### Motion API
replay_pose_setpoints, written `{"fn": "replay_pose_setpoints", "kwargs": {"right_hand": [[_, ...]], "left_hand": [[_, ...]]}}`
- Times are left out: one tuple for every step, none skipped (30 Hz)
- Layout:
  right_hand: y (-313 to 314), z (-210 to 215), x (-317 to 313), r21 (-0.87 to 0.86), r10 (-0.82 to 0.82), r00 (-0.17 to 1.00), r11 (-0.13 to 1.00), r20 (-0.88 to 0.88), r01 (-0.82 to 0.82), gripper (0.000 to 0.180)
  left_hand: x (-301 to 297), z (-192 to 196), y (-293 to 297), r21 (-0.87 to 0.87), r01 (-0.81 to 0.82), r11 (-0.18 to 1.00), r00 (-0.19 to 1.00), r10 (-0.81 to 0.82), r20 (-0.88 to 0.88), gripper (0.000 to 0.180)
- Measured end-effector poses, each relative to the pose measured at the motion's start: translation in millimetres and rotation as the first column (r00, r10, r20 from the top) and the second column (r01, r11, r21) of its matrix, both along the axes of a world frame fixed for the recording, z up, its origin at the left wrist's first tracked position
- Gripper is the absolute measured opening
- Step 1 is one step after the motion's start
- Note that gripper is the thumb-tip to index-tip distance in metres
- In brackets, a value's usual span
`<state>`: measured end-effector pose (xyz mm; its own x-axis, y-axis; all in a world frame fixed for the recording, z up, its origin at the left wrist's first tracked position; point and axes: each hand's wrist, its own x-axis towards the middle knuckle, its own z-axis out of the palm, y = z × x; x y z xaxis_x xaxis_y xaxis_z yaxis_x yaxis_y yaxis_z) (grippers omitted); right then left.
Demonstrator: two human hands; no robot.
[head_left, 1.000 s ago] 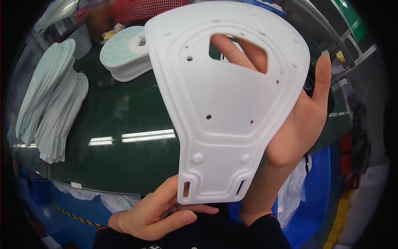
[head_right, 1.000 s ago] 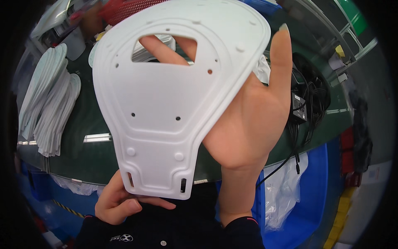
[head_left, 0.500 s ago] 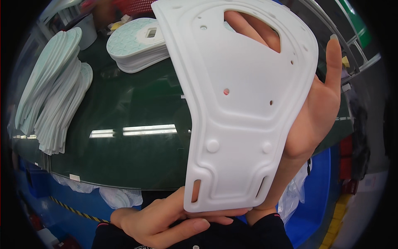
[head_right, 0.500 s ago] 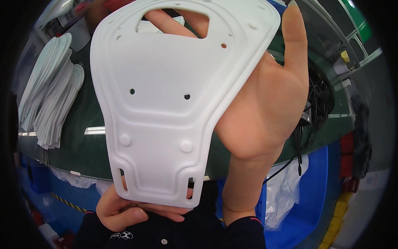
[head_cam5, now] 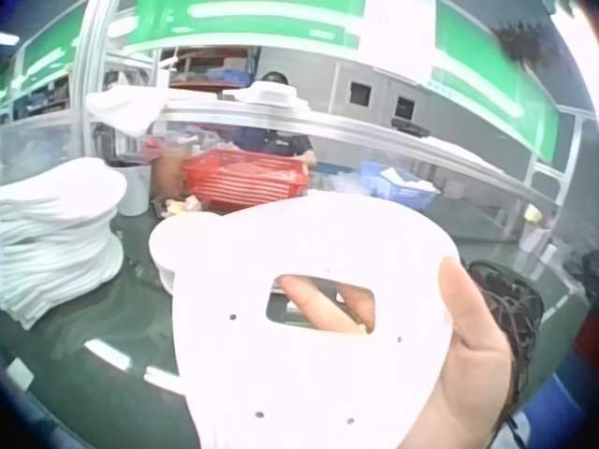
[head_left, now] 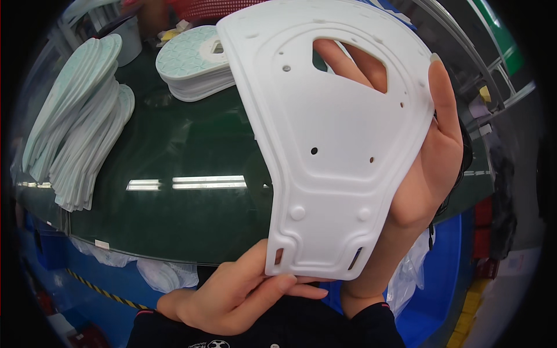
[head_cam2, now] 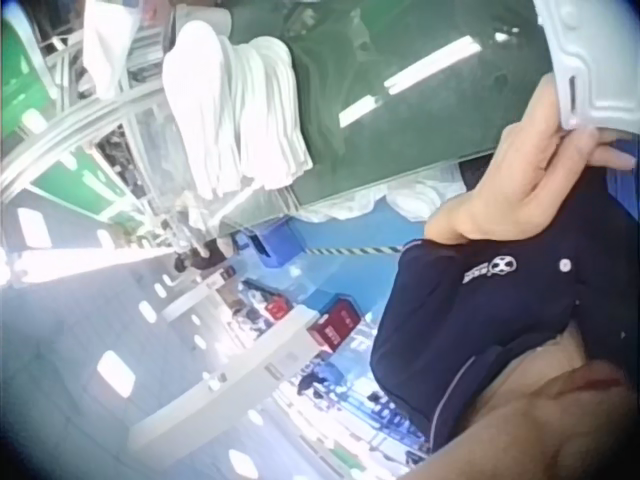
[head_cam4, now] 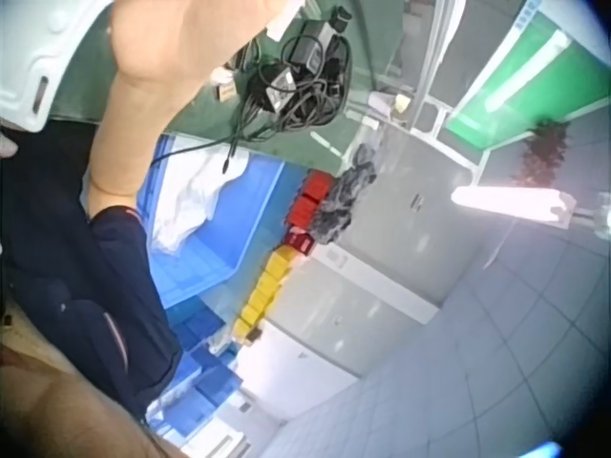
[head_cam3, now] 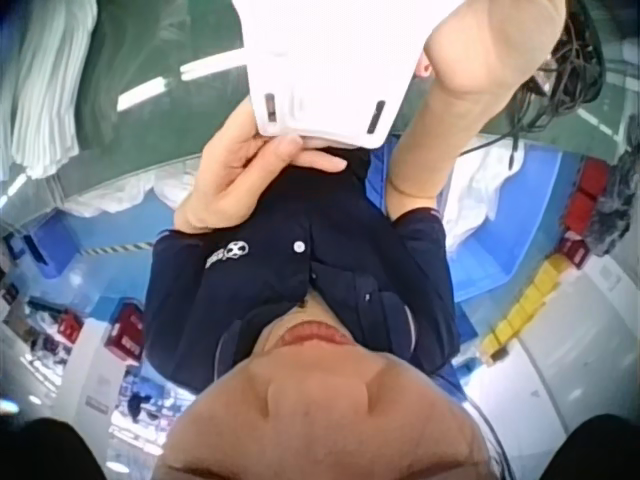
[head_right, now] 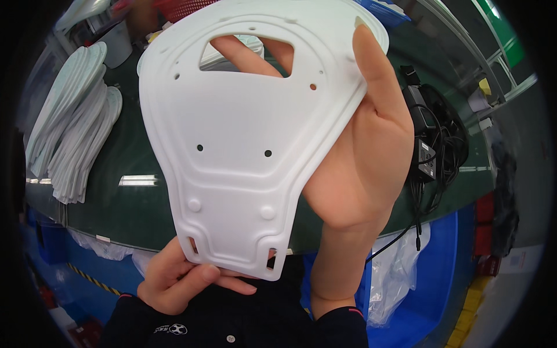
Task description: The person peels protective film from plastic industrial components by hand, then inspects them.
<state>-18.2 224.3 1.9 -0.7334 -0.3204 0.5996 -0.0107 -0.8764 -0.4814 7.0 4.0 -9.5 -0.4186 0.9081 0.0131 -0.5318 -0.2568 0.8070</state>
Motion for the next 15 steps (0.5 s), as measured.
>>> {"fn": "replay_pose_setpoints", "kwargs": {"right_hand": [[-8.1, 3.1, 4.3, -0.102, -0.054, 0.992, 0.993, 0.116, 0.066, 0.063], [-10.6, 12.1, 7.3, -0.103, -0.056, 0.991, 0.992, 0.119, 0.068, 0.063], [-11.9, 25.2, 11.4, 0.009, -0.248, 0.956, 0.968, 0.159, 0.250, 0.059], [-14.1, 34.2, 13.6, 0.124, -0.426, 0.888, 0.904, 0.172, 0.410, 0.056], [-9.7, 34.9, 15.8, 0.126, -0.433, 0.886, 0.901, 0.169, 0.416, 0.056], [-3.6, 34.8, 16.5, 0.037, -0.398, 0.899, 0.917, 0.181, 0.398, 0.052], [-0.6, 36.0, 19.1, -0.052, -0.362, 0.913, 0.925, 0.187, 0.377, 0.050], [2.2, 30.3, 14.5, -0.056, -0.358, 0.913, 0.925, 0.198, 0.375, 0.050], [5.0, 24.6, 10.6, -0.051, -0.356, 0.911, 0.926, 0.208, 0.373, 0.050], [6.9, 17.3, 6.6, -0.047, -0.355, 0.909, 0.927, 0.218, 0.373, 0.050], [6.1, 18.3, 7.4, -0.039, -0.355, 0.909, 0.928, 0.217, 0.372, 0.050], [5.4, 18.8, 8.1, -0.031, -0.357, 0.909, 0.928, 0.217, 0.372, 0.050], [4.9, 18.5, 8.7, -0.023, -0.359, 0.908, 0.928, 0.217, 0.373, 0.050], [4.1, 19.2, 10.1, -0.015, -0.362, 0.906, 0.927, 0.218, 0.374, 0.050], [3.8, 19.6, 11.5, -0.007, -0.366, 0.904, 0.926, 0.219, 0.377, 0.051]], "left_hand": [[-11.1, -0.2, -5.6, -0.104, 0.034, 0.994, 0.858, -0.083, -0.507, 0.042], [-8.1, 4.4, -5.6, -0.106, 0.037, 0.994, 0.859, -0.085, -0.504, 0.042], [-1.9, 14.1, -5.6, -0.195, 0.013, 0.981, 0.921, -0.088, -0.379, 0.038], [4.3, 21.4, -6.2, -0.286, -0.007, 0.958, 0.965, -0.069, -0.254, 0.035], [9.3, 15.4, -4.9, -0.174, -0.027, 0.984, 0.983, -0.005, -0.182, 0.037], [13.0, 14.1, -6.7, -0.170, -0.022, 0.985, 0.983, -0.010, -0.184, 0.037], [16.2, 15.0, -8.1, -0.096, -0.029, 0.995, 0.985, 0.012, -0.172, 0.038], [13.7, 11.5, -6.2, -0.035, -0.045, 0.998, 0.988, 0.040, -0.148, 0.038], [10.3, 9.3, -4.5, -0.042, -0.048, 0.998, 0.989, 0.041, -0.140, 0.038], [6.0, 7.8, -2.7, -0.059, -0.005, 0.998, 0.994, -0.002, -0.111, 0.039], [5.4, 9.2, -4.0, -0.067, 0.037, 0.997, 0.995, -0.043, -0.091, 0.040], [5.2, 8.3, -4.8, -0.066, 0.037, 0.997, 0.995, -0.043, -0.091, 0.040], [4.7, 6.0, -4.9, -0.026, 0.048, 0.999, 0.985, -0.051, -0.163, 0.040], [5.2, 4.9, -5.9, 0.013, 0.062, 0.998, 0.970, -0.057, -0.234, 0.041], [6.3, 4.7, -6.9, 0.013, 0.064, 0.998, 0.971, -0.059, -0.233, 0.041]]}}
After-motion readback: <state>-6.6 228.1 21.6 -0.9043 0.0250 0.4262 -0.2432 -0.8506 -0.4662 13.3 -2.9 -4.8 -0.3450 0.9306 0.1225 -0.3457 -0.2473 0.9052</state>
